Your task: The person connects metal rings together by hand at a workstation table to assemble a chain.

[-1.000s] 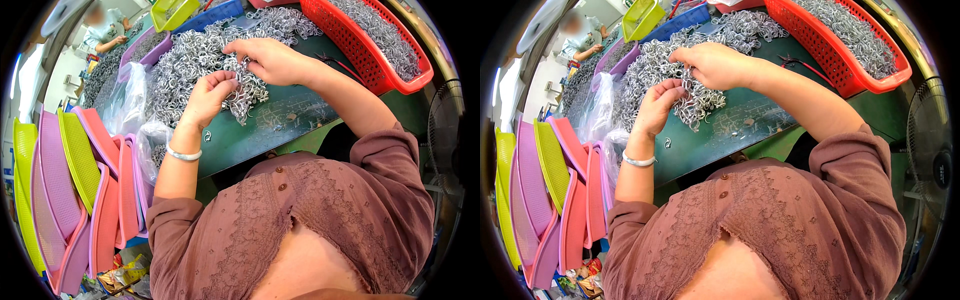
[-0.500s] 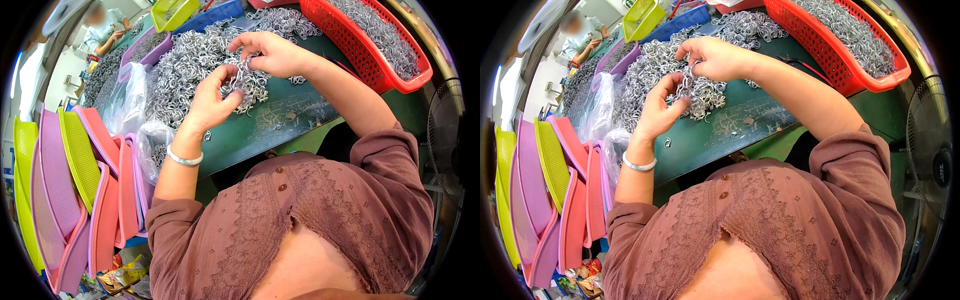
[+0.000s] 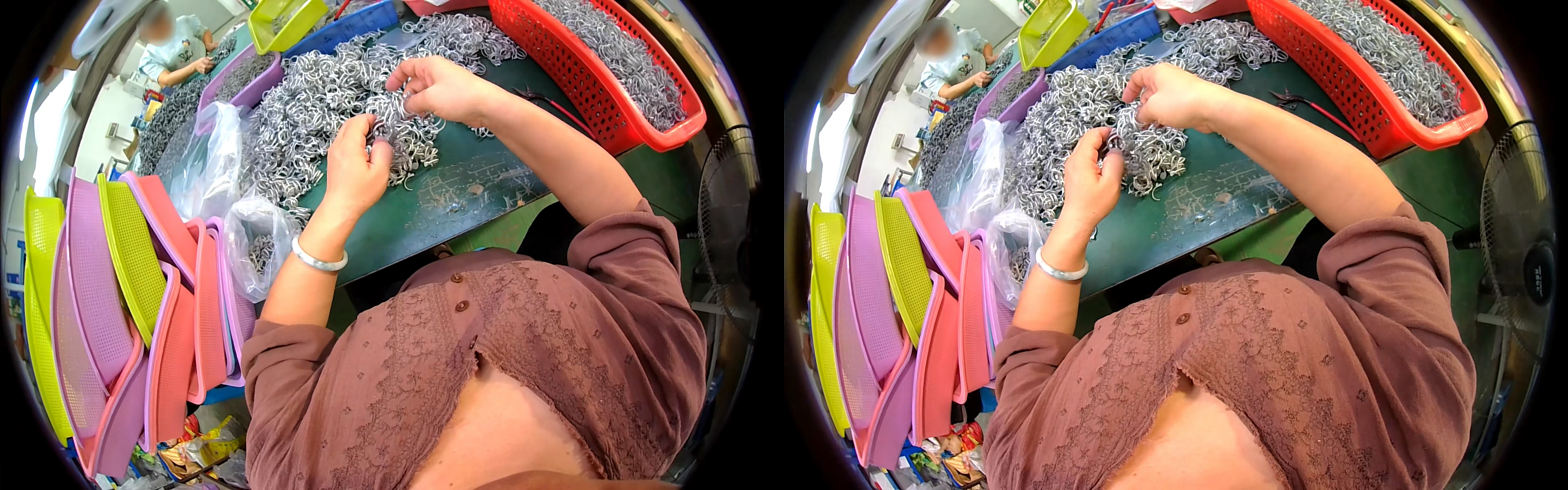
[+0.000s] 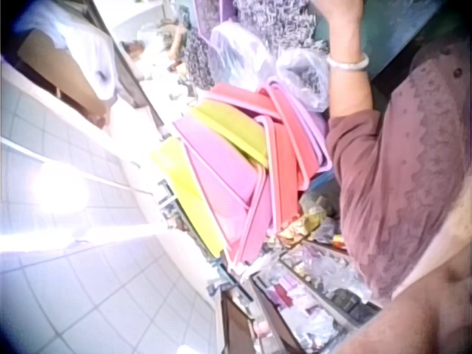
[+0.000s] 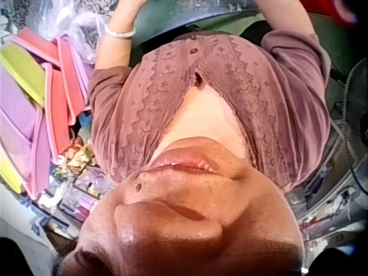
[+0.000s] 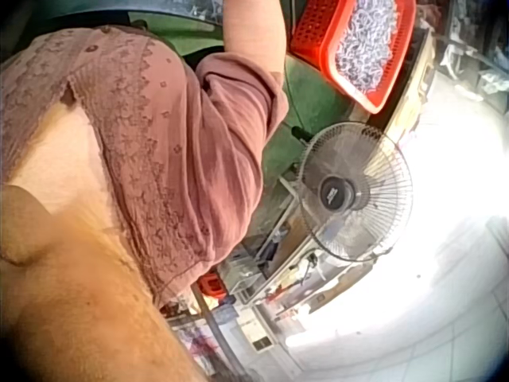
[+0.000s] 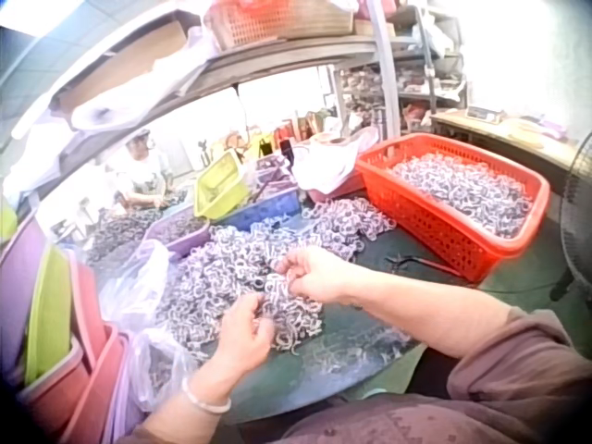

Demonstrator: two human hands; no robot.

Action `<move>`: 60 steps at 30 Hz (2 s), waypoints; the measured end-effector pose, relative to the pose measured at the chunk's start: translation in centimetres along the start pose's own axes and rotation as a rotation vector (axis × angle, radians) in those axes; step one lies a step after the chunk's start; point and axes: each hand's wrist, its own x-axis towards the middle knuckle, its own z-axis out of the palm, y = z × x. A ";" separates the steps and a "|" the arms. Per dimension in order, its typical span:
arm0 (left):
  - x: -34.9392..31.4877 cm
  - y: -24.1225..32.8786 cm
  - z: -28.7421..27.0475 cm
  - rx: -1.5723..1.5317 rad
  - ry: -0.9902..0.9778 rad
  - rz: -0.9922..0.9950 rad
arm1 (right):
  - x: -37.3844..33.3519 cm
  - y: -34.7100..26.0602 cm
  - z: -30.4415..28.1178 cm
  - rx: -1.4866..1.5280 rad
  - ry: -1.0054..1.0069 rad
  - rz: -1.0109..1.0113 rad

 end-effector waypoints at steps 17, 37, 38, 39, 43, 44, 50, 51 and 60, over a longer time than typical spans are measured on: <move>0.0 -1.2 -0.8 -0.092 -0.110 -0.008 | 0.7 1.4 0.3 0.110 -0.129 0.029; 0.0 -1.1 -0.9 -0.023 -0.292 -0.314 | -1.5 2.2 2.3 -0.712 0.179 -0.781; 0.1 -1.3 -1.0 -0.093 -0.299 -0.364 | -1.7 2.4 2.5 -0.665 0.180 -0.745; 0.1 -1.4 -1.0 -0.163 -0.306 -0.412 | -1.8 2.6 2.5 -0.620 0.183 -0.709; 0.2 -1.6 -1.0 -0.244 -0.355 -0.488 | -1.9 3.4 2.4 -0.445 0.157 -0.557; 0.2 -1.7 -0.9 -0.307 -0.357 -0.538 | -2.0 3.4 2.4 -0.440 0.161 -0.553; 0.2 -1.7 -0.9 -0.661 -0.336 -0.758 | -1.8 3.5 2.4 -0.623 0.230 -0.769; 0.2 -1.6 -1.0 -0.700 -0.334 -0.787 | -1.8 3.4 2.4 -0.685 0.248 -0.832; 0.1 -1.9 -1.0 -0.800 -0.321 -0.795 | -1.2 4.3 1.6 -0.180 0.009 -0.365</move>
